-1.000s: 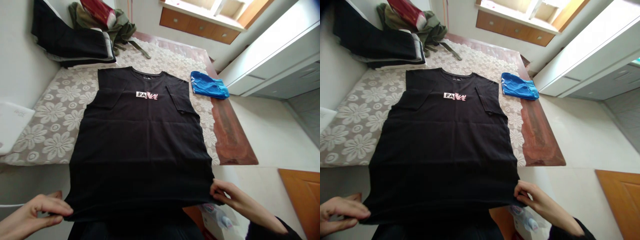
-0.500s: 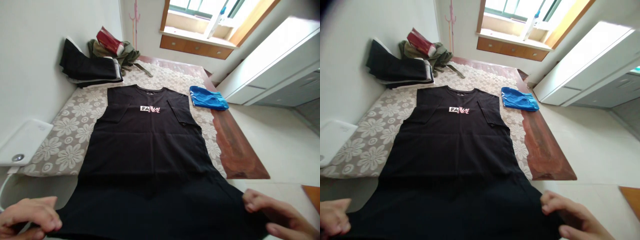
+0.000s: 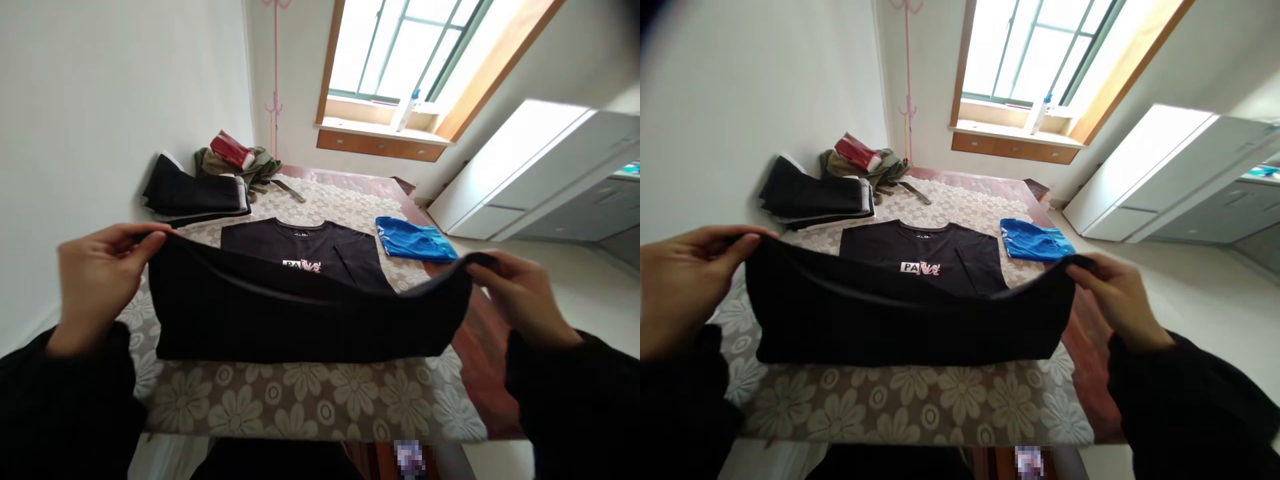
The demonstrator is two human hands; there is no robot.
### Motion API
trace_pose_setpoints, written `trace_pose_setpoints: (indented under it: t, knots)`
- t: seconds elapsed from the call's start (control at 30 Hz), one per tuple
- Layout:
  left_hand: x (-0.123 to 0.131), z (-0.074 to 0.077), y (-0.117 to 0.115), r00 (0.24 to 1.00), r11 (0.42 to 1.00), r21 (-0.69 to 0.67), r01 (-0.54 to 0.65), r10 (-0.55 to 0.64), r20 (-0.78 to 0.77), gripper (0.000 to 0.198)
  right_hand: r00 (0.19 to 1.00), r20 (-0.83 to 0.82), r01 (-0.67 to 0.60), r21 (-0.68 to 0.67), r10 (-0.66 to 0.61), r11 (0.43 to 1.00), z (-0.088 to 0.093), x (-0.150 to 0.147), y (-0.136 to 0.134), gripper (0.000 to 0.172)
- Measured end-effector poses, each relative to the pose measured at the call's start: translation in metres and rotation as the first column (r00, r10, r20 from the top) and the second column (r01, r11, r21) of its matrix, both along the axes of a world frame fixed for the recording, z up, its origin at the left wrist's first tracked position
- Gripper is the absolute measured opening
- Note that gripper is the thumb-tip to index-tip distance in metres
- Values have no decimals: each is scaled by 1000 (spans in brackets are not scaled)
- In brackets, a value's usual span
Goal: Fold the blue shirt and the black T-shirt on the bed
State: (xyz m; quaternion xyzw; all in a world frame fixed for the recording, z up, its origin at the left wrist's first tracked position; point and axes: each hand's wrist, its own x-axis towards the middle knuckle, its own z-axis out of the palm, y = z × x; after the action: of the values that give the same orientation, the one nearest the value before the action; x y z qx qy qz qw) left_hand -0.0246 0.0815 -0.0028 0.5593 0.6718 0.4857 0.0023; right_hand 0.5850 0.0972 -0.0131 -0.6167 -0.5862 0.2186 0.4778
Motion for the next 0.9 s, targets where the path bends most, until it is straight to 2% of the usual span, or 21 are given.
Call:
trace_pose_setpoints:
  t: [0.03, 0.1, 0.13, 0.2, 0.27, 0.33, 0.4, 0.5, 0.63, 0.73, 0.83, 0.9]
  knots:
    - [4, 3, 29, 999, 999, 25, 21, -21, 25, 44, 999, -26, -18, 8, 19, 1000, -3, -6, 34, 44]
    - [6, -2, 86, 999, 998, -60, 29, -28, 23, 43, 995, 67, -70, -51, 74, 996, -14, -14, 101, 52]
    - [6, -9, 113, 1000, 991, -132, 8, -10, -12, 42, 978, 191, -65, -102, 83, 993, -22, -18, 132, 55]
    - [8, -28, 158, 998, 977, -214, -20, 7, -65, 37, 947, 311, -39, -146, 83, 989, -41, -26, 185, 47]
    - [10, -50, 189, 995, 959, -278, -50, 22, -101, 31, 896, 436, -3, -172, 79, 985, -63, -34, 223, 32]
    - [12, -70, 206, 991, 940, -334, -72, 30, -132, 28, 849, 523, 27, -177, 71, 984, -82, -39, 245, 20]
    - [10, -83, 214, 986, 928, -363, -80, 21, -164, 30, 820, 569, 49, -168, 57, 985, -96, -39, 255, 20]
    - [3, -92, 218, 986, 938, -340, -68, 11, -166, 34, 791, 611, 81, -142, 22, 987, -107, -35, 258, 29]
    - [0, -91, 223, 985, 959, -271, -86, 41, -165, 36, 772, 635, 125, -121, -20, 985, -113, -36, 261, 37]
    - [6, -87, 224, 982, 919, -390, -67, -9, -189, 33, 754, 657, 121, -140, 0, 983, -116, -45, 263, 28]
    - [15, -77, 206, 968, 872, -488, -35, -93, -234, 58, 742, 671, 83, -122, 20, 989, -115, -52, 252, 28]
    - [19, -68, 179, 932, 862, -505, -46, -145, -333, 70, 740, 672, 56, -90, 19, 994, -110, -49, 231, 36]
